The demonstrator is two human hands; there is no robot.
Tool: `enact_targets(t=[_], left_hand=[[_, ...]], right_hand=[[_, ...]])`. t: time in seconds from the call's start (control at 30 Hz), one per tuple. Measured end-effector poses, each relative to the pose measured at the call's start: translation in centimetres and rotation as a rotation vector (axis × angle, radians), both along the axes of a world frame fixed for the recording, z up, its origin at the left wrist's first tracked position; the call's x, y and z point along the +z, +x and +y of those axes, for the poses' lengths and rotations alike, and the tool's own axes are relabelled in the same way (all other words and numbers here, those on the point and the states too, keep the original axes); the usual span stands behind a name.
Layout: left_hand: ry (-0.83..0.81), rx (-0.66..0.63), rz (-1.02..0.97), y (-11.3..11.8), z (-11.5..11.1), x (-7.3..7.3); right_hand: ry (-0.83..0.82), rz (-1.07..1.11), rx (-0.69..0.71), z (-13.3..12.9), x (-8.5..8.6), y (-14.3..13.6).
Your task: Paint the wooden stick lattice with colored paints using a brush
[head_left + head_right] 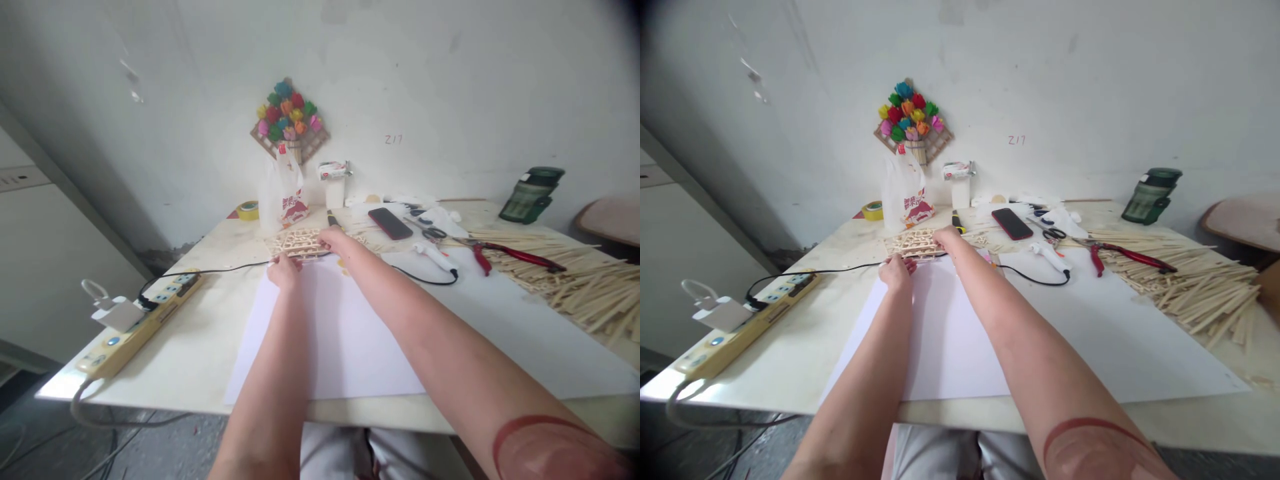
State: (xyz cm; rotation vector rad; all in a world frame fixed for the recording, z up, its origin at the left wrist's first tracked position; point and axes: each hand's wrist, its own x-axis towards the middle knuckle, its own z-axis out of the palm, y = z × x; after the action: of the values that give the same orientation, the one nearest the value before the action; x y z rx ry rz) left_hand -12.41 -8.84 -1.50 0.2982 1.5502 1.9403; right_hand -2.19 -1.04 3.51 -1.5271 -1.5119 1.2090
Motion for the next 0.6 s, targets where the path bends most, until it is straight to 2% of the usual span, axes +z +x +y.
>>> enact_targets(t=[0.13,0.27,0.4,0.6], left_hand=[[0.004,-0.003,-0.058,-0.2,-0.1,0.3],[0.026,-0.010,-0.095,-0.3,-0.2,0.4],[0.115,-0.020,-0.121,-0.6,-0.6,1.0],[0.288,-0.161,-0.094,-0.9,-1.5,2.3]], right_hand=[[-0.087,0.065,-0.049,-1.0,0.8,0.1],[-0.095,0.168,-0.021,-1.7,1.3,0.4],[-0.078,0.230,0.020,-2.0,2.1,0.9],[-0.032,0.209,0.066,-2.0,2.7,1.6]])
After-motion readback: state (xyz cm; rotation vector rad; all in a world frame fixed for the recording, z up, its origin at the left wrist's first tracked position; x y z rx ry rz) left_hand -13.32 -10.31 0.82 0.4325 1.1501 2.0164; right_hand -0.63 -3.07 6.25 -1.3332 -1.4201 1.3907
